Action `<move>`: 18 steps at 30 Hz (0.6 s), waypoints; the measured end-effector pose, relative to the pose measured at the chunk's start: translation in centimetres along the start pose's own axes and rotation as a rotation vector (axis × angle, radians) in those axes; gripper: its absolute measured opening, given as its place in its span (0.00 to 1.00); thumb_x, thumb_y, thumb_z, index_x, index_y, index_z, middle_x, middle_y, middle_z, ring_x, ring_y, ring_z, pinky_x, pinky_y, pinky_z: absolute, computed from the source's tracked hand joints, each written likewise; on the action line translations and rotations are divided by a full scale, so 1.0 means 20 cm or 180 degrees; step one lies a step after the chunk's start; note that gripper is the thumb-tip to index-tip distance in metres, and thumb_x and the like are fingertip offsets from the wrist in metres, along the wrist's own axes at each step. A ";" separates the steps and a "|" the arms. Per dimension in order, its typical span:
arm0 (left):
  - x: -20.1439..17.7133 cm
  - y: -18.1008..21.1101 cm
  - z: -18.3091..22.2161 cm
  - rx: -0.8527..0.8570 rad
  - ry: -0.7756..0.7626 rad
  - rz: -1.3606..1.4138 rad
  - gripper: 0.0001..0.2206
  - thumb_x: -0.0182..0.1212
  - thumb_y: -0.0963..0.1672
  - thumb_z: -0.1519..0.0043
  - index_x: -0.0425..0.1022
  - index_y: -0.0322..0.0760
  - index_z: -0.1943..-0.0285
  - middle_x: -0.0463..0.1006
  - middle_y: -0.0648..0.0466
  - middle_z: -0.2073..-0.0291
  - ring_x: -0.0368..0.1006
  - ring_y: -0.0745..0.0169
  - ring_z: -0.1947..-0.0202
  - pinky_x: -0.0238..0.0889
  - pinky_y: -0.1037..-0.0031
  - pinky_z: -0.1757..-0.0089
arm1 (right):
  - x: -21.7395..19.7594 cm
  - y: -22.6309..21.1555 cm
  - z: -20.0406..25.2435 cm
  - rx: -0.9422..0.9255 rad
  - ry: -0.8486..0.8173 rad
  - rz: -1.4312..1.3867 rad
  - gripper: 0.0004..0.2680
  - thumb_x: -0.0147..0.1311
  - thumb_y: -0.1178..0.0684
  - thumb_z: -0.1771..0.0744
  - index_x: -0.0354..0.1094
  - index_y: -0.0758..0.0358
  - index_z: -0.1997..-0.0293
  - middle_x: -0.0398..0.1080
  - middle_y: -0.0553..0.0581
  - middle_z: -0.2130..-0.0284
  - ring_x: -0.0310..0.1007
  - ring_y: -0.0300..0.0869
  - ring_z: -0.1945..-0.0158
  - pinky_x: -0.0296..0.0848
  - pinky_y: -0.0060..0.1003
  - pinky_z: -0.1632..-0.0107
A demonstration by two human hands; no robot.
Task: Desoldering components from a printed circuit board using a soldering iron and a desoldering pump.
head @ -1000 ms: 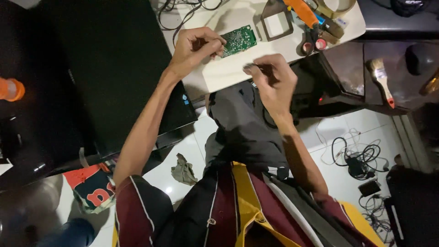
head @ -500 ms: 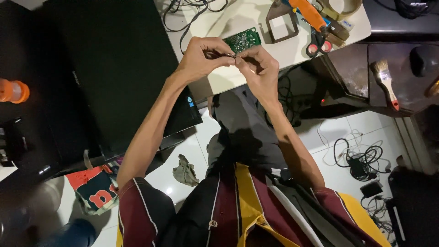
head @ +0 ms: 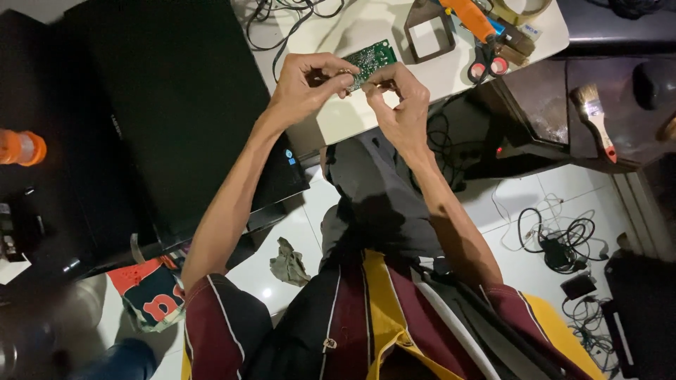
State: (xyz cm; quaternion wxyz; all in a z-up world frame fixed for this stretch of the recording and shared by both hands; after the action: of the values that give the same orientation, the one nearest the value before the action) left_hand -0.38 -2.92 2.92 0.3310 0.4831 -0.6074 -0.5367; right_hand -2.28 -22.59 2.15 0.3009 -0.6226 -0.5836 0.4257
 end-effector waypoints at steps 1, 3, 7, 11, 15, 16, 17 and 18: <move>0.00 -0.01 0.00 0.0001 -0.0009 0.0001 0.06 0.65 0.37 0.36 0.81 0.26 0.53 0.79 0.51 0.71 0.72 0.69 0.71 0.66 0.82 0.66 | 0.00 0.00 0.00 0.0002 0.0008 0.0003 0.02 0.56 0.66 0.36 0.69 0.73 0.63 0.73 0.56 0.70 0.65 0.39 0.68 0.69 0.32 0.59; -0.01 -0.01 0.00 0.0132 -0.0109 -0.0175 0.07 0.64 0.37 0.35 0.81 0.27 0.50 0.80 0.50 0.68 0.74 0.68 0.69 0.68 0.80 0.65 | 0.00 0.01 0.00 -0.0002 -0.0027 -0.0063 0.02 0.56 0.66 0.35 0.69 0.72 0.62 0.72 0.56 0.69 0.64 0.39 0.67 0.68 0.32 0.58; -0.02 -0.05 -0.01 0.0306 -0.0181 -0.0317 0.06 0.64 0.37 0.35 0.80 0.27 0.51 0.82 0.46 0.68 0.78 0.64 0.69 0.73 0.78 0.62 | -0.01 0.05 0.02 0.0078 -0.0102 -0.0229 0.03 0.54 0.66 0.34 0.67 0.71 0.60 0.72 0.56 0.68 0.64 0.38 0.66 0.68 0.30 0.58; -0.02 -0.06 -0.01 -0.0009 -0.0231 -0.0001 0.05 0.61 0.37 0.34 0.78 0.27 0.51 0.79 0.49 0.68 0.81 0.62 0.64 0.77 0.77 0.57 | 0.00 0.08 0.03 0.0339 -0.0063 -0.0420 0.02 0.54 0.65 0.33 0.66 0.69 0.60 0.73 0.55 0.68 0.66 0.36 0.66 0.66 0.28 0.59; -0.01 -0.09 -0.02 0.0050 -0.0324 0.0062 0.09 0.64 0.38 0.36 0.75 0.28 0.48 0.77 0.49 0.67 0.80 0.61 0.65 0.81 0.73 0.55 | 0.00 0.10 0.03 0.0289 -0.0040 -0.0392 0.02 0.55 0.65 0.33 0.68 0.68 0.60 0.71 0.52 0.68 0.58 0.34 0.68 0.62 0.27 0.61; 0.00 -0.10 -0.02 0.0050 -0.0323 0.0065 0.09 0.64 0.38 0.36 0.75 0.28 0.48 0.77 0.49 0.67 0.80 0.61 0.65 0.81 0.73 0.55 | 0.00 0.10 0.03 0.0290 -0.0041 -0.0390 0.02 0.55 0.65 0.33 0.68 0.68 0.60 0.71 0.52 0.68 0.58 0.34 0.68 0.62 0.27 0.61; 0.01 -0.11 -0.02 0.0007 -0.0359 0.0137 0.10 0.66 0.37 0.36 0.75 0.27 0.47 0.80 0.47 0.65 0.81 0.60 0.64 0.80 0.74 0.56 | 0.00 0.10 0.03 0.0301 -0.0056 -0.0367 0.02 0.55 0.64 0.33 0.67 0.68 0.61 0.68 0.51 0.69 0.56 0.34 0.68 0.60 0.27 0.62; 0.01 -0.12 -0.02 -0.0037 -0.0392 0.0206 0.11 0.67 0.37 0.37 0.75 0.26 0.47 0.82 0.45 0.63 0.82 0.58 0.63 0.80 0.75 0.57 | 0.01 0.10 0.03 0.0309 -0.0074 -0.0348 0.02 0.56 0.63 0.33 0.67 0.68 0.61 0.65 0.50 0.70 0.54 0.34 0.69 0.59 0.28 0.63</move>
State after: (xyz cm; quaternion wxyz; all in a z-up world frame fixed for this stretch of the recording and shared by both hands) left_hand 0.39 -3.22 0.70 0.3130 0.4274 -0.6388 -0.5579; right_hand -1.86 -22.85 0.08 0.3468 -0.5695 -0.5988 0.4436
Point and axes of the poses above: each hand's wrist, its own z-axis away from the middle knuckle, its own x-axis out of the palm, y = z × x, the point moved 1 cm from there along -z, towards the middle knuckle
